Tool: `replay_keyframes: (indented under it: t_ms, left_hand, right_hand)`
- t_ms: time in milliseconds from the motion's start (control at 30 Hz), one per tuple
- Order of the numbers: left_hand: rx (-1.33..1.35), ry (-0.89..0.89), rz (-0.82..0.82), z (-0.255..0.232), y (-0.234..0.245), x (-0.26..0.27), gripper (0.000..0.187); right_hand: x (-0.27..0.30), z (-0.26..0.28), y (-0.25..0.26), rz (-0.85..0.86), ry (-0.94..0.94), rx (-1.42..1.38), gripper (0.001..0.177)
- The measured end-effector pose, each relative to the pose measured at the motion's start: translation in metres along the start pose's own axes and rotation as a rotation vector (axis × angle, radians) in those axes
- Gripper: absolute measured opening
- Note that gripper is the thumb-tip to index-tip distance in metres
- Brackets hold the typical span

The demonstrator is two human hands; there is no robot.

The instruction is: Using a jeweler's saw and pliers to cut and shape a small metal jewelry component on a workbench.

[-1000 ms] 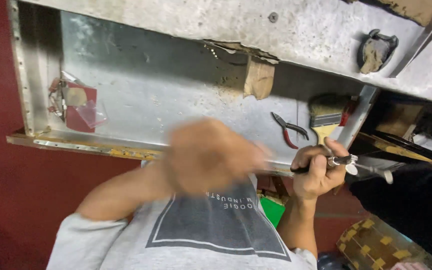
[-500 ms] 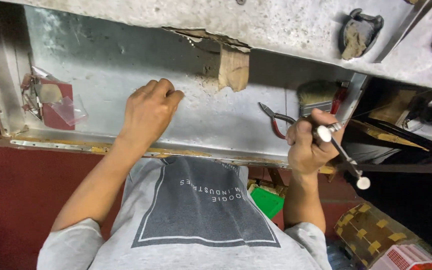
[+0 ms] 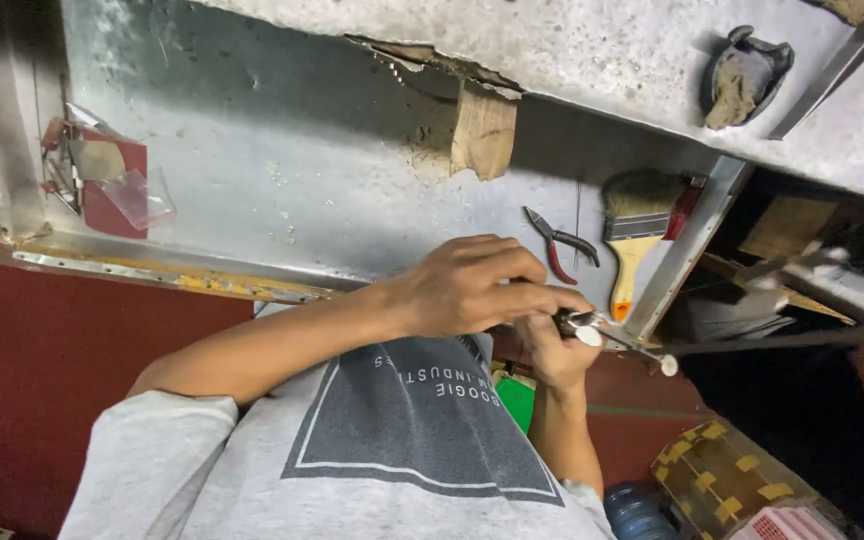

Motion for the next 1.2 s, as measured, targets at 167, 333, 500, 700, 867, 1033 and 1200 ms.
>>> replay_keyframes:
  t_ms: [167,333,500,700,867,1033,1200]
  left_hand:
    - [0.051,-0.034,0.101,-0.003,0.001,-0.013,0.015]
    - [0.037,-0.056,0.124,0.003,-0.001,-0.007,0.017]
    - [-0.003,-0.064,0.124,0.015,-0.011,0.000,0.022]
    - [-0.516,0.138,0.317,0.055,-0.027,0.016,0.018]
    - [-0.731,0.014,0.396,0.081,-0.049,0.028,0.018]
    - [-0.721,-0.092,0.444,0.082,-0.068,0.014,0.016]
    - [-0.730,-0.074,0.542,0.100,-0.088,0.017,0.008]
  right_hand:
    - [0.000,-0.003,0.015,0.061,-0.074,-0.273,0.017]
    - [0.000,-0.016,0.025,0.094,-0.053,-0.303,0.017]
    - [-0.011,-0.005,0.030,0.009,-0.019,-0.164,0.015]
    - [-0.032,0.006,0.051,-0.162,0.060,0.126,0.018]
    - [-0.035,0.010,0.054,-0.187,0.094,0.131,0.020]
    - [-0.036,0.012,0.049,-0.177,0.110,0.135,0.020]
    - [-0.042,0.017,0.051,-0.196,0.117,0.149,0.018]
Point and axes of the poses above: each hand's wrist, its own x-axis away from the middle knuckle, its own y-axis out of the back of the hand, z = x × y, the point moved 4 cm from there along -x, towards the middle knuckle, and after that the axes turned 13 degrees about x, right-handed, at the moved point
